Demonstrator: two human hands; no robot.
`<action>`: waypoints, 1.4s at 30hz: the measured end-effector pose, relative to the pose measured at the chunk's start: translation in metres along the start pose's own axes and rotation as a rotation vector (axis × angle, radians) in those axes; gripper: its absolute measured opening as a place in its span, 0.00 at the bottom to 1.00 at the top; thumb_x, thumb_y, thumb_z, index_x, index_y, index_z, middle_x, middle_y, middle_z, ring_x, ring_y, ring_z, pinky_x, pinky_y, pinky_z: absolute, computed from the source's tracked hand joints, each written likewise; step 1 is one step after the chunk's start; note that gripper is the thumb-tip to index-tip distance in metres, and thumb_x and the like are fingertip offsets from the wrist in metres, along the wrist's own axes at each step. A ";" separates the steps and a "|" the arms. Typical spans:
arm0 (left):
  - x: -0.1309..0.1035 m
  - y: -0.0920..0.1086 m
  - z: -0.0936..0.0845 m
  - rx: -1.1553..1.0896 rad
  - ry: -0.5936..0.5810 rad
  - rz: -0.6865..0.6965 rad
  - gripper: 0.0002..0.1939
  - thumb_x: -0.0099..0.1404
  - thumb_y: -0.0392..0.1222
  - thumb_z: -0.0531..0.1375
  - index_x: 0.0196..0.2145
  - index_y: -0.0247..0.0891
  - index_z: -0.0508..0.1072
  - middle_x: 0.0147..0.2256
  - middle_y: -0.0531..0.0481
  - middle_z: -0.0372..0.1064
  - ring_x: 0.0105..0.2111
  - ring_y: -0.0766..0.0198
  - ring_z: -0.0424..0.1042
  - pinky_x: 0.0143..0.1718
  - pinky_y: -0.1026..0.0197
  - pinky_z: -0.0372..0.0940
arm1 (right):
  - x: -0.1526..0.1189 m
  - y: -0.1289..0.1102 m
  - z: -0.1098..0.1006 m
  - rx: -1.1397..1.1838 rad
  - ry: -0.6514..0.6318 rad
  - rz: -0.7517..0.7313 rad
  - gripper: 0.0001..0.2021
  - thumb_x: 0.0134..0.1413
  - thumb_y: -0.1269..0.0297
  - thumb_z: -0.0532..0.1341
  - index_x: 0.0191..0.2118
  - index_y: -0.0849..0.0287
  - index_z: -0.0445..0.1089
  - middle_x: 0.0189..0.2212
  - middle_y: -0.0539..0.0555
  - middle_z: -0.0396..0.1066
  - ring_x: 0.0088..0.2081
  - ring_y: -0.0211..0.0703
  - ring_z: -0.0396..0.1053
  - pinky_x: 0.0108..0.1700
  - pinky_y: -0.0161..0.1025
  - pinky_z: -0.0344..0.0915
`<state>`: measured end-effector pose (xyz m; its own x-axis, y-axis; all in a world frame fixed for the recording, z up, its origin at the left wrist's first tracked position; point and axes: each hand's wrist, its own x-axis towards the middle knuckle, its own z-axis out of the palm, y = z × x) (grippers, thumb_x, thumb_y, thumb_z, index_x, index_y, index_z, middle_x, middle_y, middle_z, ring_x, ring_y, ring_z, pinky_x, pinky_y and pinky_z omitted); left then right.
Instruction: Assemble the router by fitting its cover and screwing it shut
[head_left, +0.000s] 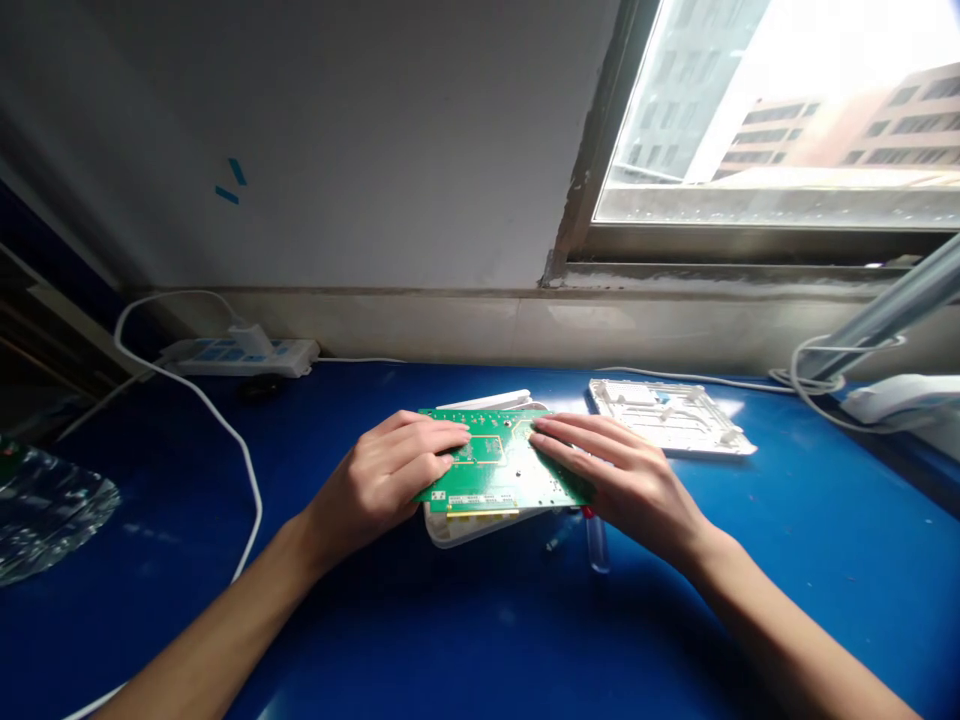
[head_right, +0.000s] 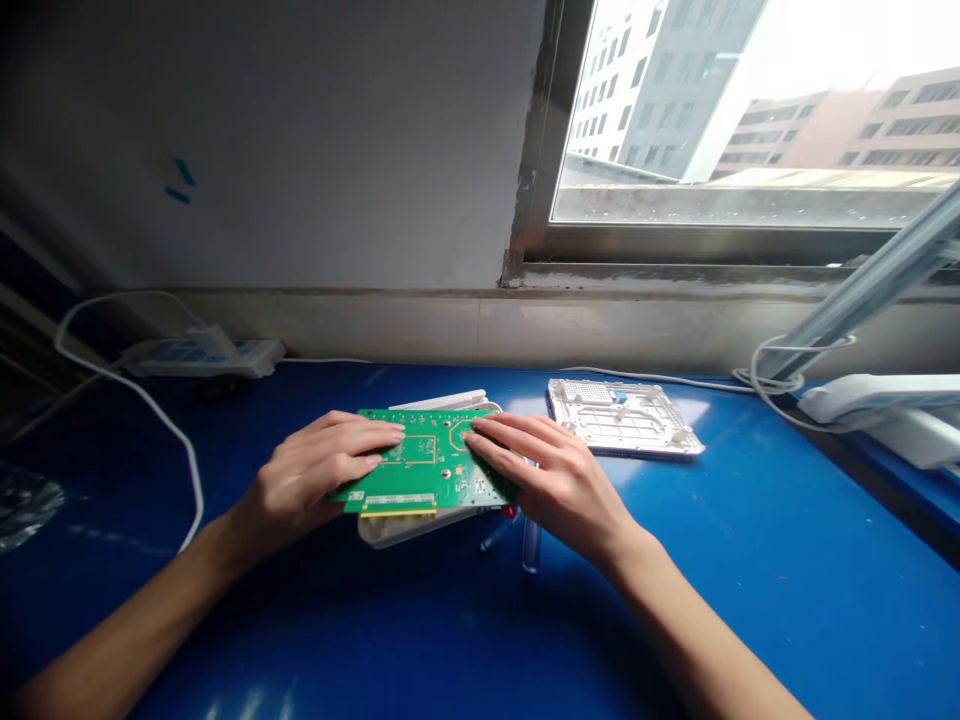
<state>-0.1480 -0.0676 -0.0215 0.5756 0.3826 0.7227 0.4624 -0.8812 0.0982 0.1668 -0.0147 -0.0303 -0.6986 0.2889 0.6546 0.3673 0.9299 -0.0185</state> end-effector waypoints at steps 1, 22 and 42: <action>0.001 0.001 0.000 0.076 -0.003 0.047 0.07 0.74 0.28 0.58 0.44 0.36 0.74 0.50 0.32 0.81 0.52 0.49 0.81 0.51 0.46 0.75 | -0.001 0.001 0.001 -0.040 0.002 -0.012 0.26 0.64 0.83 0.59 0.64 0.57 0.70 0.58 0.60 0.77 0.59 0.52 0.74 0.58 0.52 0.74; 0.003 0.004 -0.004 0.167 0.031 0.050 0.09 0.73 0.30 0.59 0.47 0.37 0.76 0.45 0.36 0.82 0.46 0.51 0.82 0.46 0.50 0.75 | -0.007 0.006 0.009 -0.020 0.055 0.186 0.25 0.58 0.79 0.63 0.60 0.56 0.73 0.55 0.62 0.79 0.49 0.55 0.80 0.49 0.53 0.78; 0.019 0.019 -0.004 -0.434 0.195 -0.994 0.14 0.58 0.46 0.75 0.34 0.39 0.76 0.30 0.52 0.79 0.31 0.58 0.79 0.33 0.62 0.73 | -0.005 0.010 -0.005 0.205 -0.151 0.419 0.15 0.69 0.63 0.58 0.56 0.55 0.76 0.54 0.60 0.80 0.53 0.54 0.79 0.53 0.53 0.78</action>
<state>-0.1314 -0.0784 -0.0032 -0.0556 0.9586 0.2792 0.3619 -0.2413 0.9004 0.1768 -0.0080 -0.0302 -0.6035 0.6636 0.4422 0.5182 0.7478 -0.4150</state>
